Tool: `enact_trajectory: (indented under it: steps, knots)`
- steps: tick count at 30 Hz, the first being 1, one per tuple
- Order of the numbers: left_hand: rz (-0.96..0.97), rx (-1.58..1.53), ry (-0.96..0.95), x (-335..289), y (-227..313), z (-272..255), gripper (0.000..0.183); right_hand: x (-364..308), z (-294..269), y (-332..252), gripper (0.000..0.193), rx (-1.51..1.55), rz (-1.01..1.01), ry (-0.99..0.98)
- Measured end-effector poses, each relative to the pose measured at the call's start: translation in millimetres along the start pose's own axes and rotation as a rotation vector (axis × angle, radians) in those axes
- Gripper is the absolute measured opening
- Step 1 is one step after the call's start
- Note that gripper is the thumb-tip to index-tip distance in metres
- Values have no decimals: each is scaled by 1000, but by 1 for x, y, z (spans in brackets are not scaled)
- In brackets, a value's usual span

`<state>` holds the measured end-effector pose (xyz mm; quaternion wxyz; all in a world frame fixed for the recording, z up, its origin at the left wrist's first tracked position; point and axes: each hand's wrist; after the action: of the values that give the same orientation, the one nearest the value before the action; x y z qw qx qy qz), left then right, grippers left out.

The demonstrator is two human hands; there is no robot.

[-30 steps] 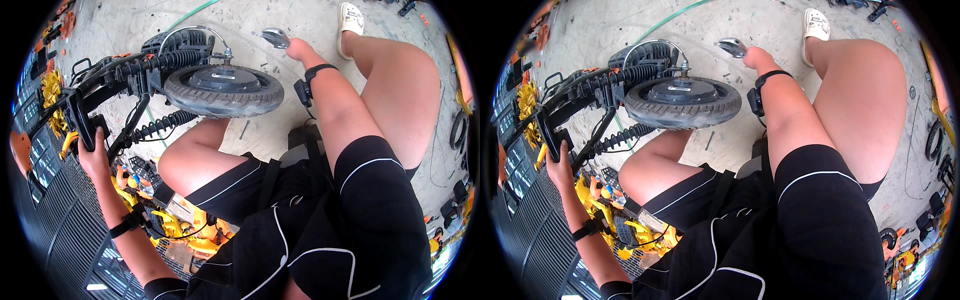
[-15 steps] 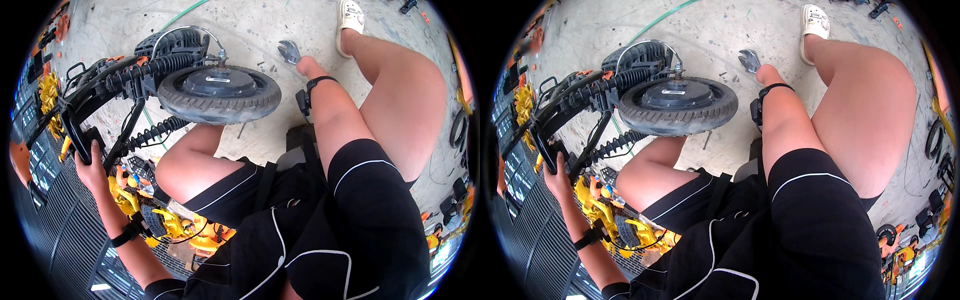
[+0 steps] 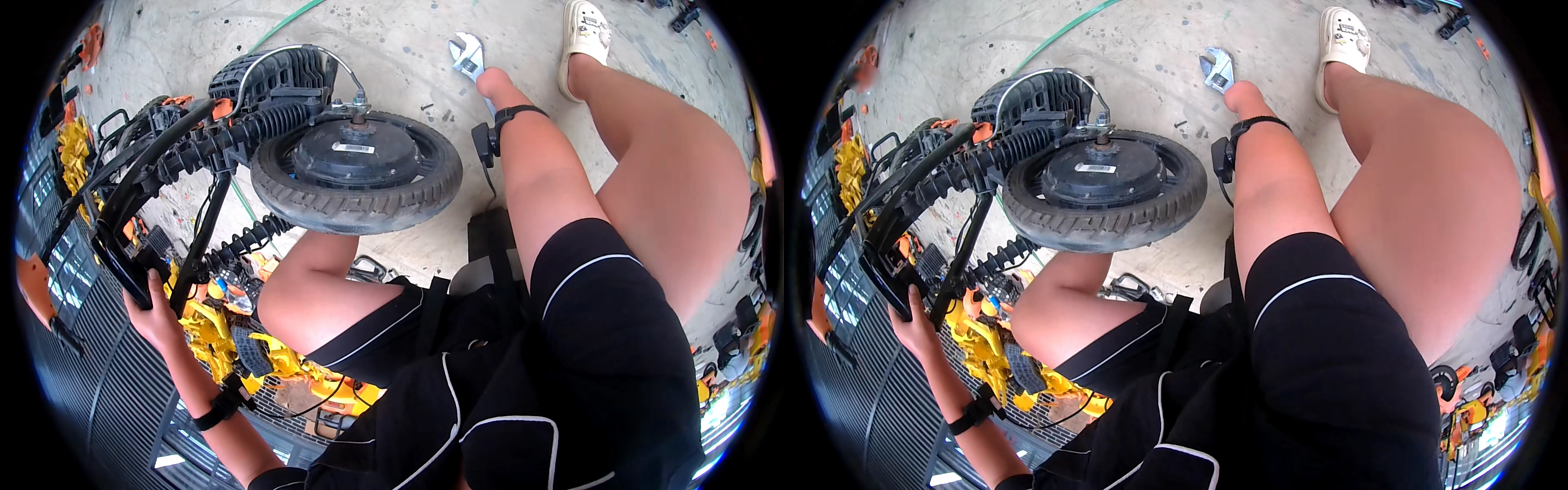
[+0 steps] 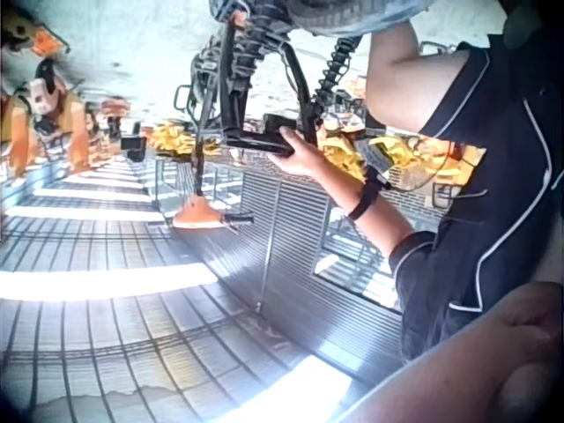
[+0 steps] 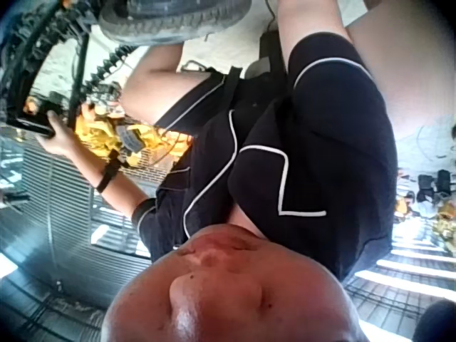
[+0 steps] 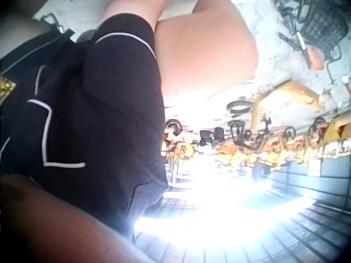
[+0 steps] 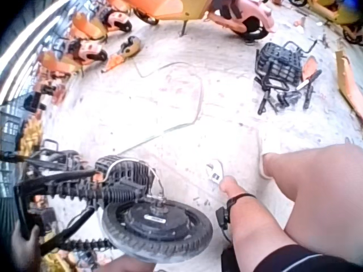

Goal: The person uses an adjustable wrench to turn a nut on the wheel axle of an electric scooter. They repeatedly adjust the wrench to fit the nut and apply downward force to turn it while holding the scooter frame for stability.

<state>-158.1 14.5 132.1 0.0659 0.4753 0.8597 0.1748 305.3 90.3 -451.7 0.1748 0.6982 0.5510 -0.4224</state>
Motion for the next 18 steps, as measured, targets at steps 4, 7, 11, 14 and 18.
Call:
enact_trajectory:
  steps: [4, 7, 11, 14, 18]
  knots:
    - [-7, 56, -5, -4, 8, 4, 42, 7, 9, 5, 31, 80, 59, 70]
    - [-2, 50, 7, -3, 0, 1, 41, -11, 14, -3, 30, 183, 176, 150]
    - [8, 83, 47, -2, -4, 0, 42, -31, -6, -18, 33, 208, 278, 92]
    - [33, 84, 14, -2, 0, 1, 43, -43, -24, -28, 32, 157, 285, 157]
    - [74, 29, -22, 2, 3, 3, 43, -34, -47, -57, 36, 242, 19, 151]
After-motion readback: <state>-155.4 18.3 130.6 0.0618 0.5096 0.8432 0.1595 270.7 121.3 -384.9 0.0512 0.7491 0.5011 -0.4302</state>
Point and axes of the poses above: each hand's wrist, its own x-axis towards the middle knuckle, its own z-axis out of the palm, y = z × x, and after that the axes turned 12 degrees about -x, right-handed
